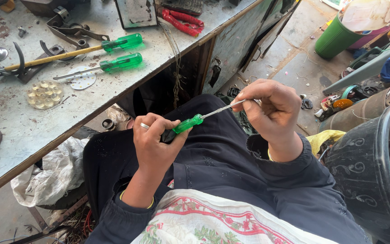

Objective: The person uses a green-handled screwdriver to pry and adjust a small black plastic electrical component, then switches to red-handled pliers to grip and manipulate parts of the same component. The work is performed on the lap in a cluttered workshop setting.

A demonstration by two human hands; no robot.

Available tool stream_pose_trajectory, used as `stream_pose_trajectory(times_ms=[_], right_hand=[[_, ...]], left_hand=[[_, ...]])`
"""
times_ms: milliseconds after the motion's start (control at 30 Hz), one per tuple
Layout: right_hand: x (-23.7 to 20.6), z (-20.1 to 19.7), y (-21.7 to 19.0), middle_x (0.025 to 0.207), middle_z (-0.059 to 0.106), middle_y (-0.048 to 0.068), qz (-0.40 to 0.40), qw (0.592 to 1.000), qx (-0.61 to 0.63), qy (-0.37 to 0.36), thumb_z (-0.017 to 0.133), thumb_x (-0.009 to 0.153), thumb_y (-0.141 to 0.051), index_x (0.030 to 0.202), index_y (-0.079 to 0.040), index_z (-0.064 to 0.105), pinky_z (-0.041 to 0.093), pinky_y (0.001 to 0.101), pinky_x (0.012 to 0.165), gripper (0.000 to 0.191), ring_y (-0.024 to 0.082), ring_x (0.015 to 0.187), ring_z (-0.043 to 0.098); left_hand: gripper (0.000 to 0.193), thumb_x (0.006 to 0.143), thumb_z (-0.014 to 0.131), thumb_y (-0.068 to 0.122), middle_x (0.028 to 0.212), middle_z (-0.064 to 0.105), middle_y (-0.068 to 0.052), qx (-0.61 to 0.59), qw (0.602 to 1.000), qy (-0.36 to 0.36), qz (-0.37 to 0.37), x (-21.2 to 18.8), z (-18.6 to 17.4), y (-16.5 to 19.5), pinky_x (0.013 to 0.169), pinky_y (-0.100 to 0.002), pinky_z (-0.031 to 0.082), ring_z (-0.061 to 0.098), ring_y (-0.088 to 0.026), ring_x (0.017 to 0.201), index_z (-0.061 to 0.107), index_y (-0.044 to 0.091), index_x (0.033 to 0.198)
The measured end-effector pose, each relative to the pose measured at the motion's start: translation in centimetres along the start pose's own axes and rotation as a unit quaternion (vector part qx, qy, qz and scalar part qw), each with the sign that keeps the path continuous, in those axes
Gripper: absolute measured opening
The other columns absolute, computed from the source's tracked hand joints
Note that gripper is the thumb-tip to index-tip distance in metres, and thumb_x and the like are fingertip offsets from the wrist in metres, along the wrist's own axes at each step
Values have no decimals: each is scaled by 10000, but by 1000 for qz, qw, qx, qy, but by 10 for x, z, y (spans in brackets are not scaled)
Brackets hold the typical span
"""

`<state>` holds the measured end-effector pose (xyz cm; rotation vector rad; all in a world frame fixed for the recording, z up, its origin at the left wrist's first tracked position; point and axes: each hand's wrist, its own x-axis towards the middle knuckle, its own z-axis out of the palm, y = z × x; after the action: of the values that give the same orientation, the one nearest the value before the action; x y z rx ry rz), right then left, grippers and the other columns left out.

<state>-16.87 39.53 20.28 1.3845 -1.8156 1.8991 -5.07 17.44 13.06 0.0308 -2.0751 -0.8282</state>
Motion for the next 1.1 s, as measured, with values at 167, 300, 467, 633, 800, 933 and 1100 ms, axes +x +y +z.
stream_pose_trajectory(times_ms=[167,300,467,633,800,933,1100], right_hand=[[-3,-1,-2,921,686,140,46,999,1,22,531,921,158,984,85,657,600,246,708,159,148,775,717],[-4,-1,1,923,679,123,82,996,32,29,540,953,113,1005,87,670,595,243,723,143,139,778,709],[-4,4,3,941,694,124,78,996,32,24,515,999,90,1051,80,660,607,259,750,154,148,819,725],[-1,7,5,1007,694,128,37,998,41,-18,594,980,126,1084,63,642,582,225,734,131,144,824,716],[0,6,4,1036,674,121,72,993,97,-10,645,1000,106,1081,60,650,597,233,778,94,147,864,722],[1,2,3,1014,665,129,93,988,120,5,624,986,142,1061,68,658,612,272,806,112,167,876,720],[4,-1,5,1004,650,144,79,981,179,3,574,967,159,1068,69,664,613,306,825,163,186,881,702]], left_hand=[[311,723,953,171,768,592,-1,18,1000,14,20,1,-1,-2,815,-384,423,522,-207,804,654,106,777],[312,733,945,156,786,603,-8,38,998,26,41,1,-3,-6,836,-395,426,548,-219,813,643,105,795],[309,750,948,143,787,606,-11,49,997,32,44,2,-6,-9,817,-392,422,550,-219,805,646,104,805],[302,741,946,148,792,610,-11,45,998,27,32,6,-8,-8,813,-400,427,551,-216,816,657,101,809],[247,706,935,180,787,603,-16,-14,999,-44,-11,11,-12,-2,782,-395,428,549,-227,840,739,113,840],[270,696,931,225,777,604,-16,-78,987,-128,-49,13,-12,0,694,-358,438,550,-206,804,779,112,889],[289,687,928,251,746,586,-10,-137,968,-198,-66,11,-9,-3,629,-322,427,543,-170,761,794,99,892]])
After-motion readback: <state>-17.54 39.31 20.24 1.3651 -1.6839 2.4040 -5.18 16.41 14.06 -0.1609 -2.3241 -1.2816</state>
